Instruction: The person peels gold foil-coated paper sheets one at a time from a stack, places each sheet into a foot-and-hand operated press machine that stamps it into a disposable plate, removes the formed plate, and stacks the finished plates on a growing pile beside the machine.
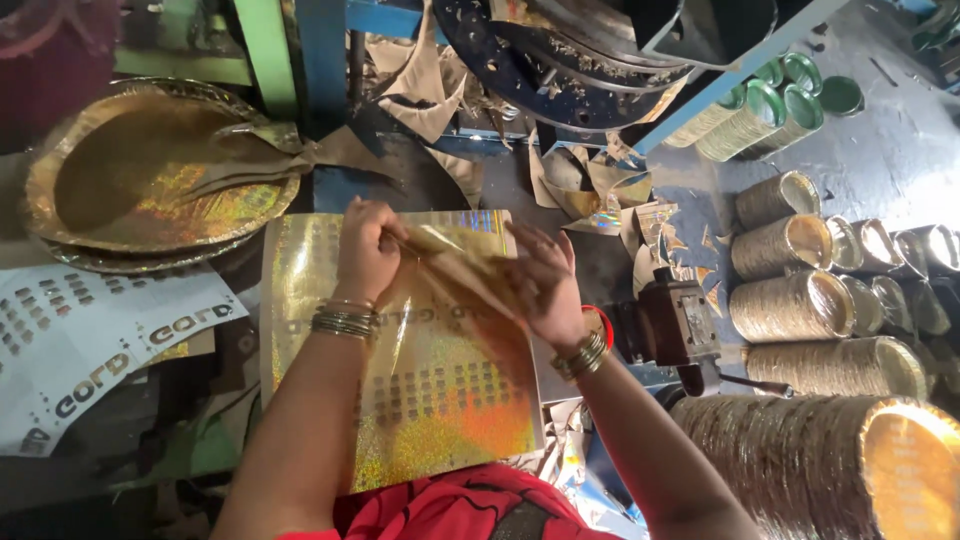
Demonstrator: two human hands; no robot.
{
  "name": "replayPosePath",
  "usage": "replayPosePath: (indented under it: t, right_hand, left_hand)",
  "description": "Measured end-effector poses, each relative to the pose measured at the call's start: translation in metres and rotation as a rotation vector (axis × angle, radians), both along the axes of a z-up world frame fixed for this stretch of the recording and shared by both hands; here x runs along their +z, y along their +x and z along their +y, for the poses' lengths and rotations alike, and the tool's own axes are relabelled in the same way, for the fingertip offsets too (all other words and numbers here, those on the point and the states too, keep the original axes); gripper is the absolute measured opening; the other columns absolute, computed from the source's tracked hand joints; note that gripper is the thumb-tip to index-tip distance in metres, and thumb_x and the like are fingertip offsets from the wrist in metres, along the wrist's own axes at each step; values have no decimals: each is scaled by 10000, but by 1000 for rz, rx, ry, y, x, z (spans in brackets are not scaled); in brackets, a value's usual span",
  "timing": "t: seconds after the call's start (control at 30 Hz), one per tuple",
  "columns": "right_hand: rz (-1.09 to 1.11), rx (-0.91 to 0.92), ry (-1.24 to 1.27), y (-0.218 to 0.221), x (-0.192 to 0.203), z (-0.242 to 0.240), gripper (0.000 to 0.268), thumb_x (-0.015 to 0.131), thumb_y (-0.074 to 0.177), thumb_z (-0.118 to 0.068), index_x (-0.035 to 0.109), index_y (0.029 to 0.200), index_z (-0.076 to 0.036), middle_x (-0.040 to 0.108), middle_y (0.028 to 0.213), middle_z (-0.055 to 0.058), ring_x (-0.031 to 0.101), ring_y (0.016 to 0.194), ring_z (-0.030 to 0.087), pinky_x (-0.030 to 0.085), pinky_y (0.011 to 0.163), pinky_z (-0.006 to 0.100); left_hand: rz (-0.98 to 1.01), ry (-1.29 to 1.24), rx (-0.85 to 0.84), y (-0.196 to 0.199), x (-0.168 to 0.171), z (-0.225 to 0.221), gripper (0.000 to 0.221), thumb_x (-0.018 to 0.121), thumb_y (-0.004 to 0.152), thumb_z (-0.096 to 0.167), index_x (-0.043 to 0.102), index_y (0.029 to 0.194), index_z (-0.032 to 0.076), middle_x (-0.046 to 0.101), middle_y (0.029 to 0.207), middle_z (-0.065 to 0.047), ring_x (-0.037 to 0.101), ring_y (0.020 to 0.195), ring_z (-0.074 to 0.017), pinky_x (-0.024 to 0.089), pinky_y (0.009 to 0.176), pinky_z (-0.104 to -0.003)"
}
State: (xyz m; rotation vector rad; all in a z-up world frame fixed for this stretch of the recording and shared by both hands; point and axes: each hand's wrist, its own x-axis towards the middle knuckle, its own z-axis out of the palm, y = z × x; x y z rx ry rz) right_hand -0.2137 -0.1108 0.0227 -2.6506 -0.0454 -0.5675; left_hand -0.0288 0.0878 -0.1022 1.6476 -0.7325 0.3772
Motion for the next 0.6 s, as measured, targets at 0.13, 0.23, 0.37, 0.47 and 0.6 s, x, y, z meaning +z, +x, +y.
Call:
replayPosePath:
  t: [0.13,0.23,0.37,0.47,0.6]
  right_hand:
    - [-6,-202,-222,21,-37,-19,368,712,921,-234,731,1258,-86,495,1545,183,414,1422,383,174,1123,652]
    - [-51,-54,-455,14,-26,-12,134,710,936,-241,771,1016,-152,567,1502,103,458,1448,342,171,1198,652]
    - [-36,-7,-117,1,-8,0,159,659,941,-207,774,1046,-175,607,1494,36,509,1448,271,222,1249,636]
    - [-52,-89,-181,14,-30,-13,255,685,940,-228,770,1157,-125,563,1512,128,473,1425,336,201,1177,646]
    - [-25,-29,-476,17,-42,-20,91,722,902,-276,733,946,-198,554,1531,42,445,1481,309,171,1223,662]
  left_hand:
    - [132,51,-18,-1,16,5,170,654,797,-89,606,857,63,631,922,-67,603,973,-291,427,1156,-445]
    - [61,-13,-66,-1,28,4,198,717,717,-59,583,743,85,639,931,-79,581,1026,-330,454,1026,-440]
    - [19,-14,-2,-4,29,4,222,658,725,-85,560,759,112,635,960,-49,593,1089,-321,431,1026,-474]
    - [155,28,-17,-2,11,3,220,608,773,-100,570,815,113,616,948,-33,588,1059,-290,451,1033,-466]
    - [46,56,-52,1,16,2,226,681,734,-89,579,689,108,677,964,-27,567,1090,-297,436,1087,-474]
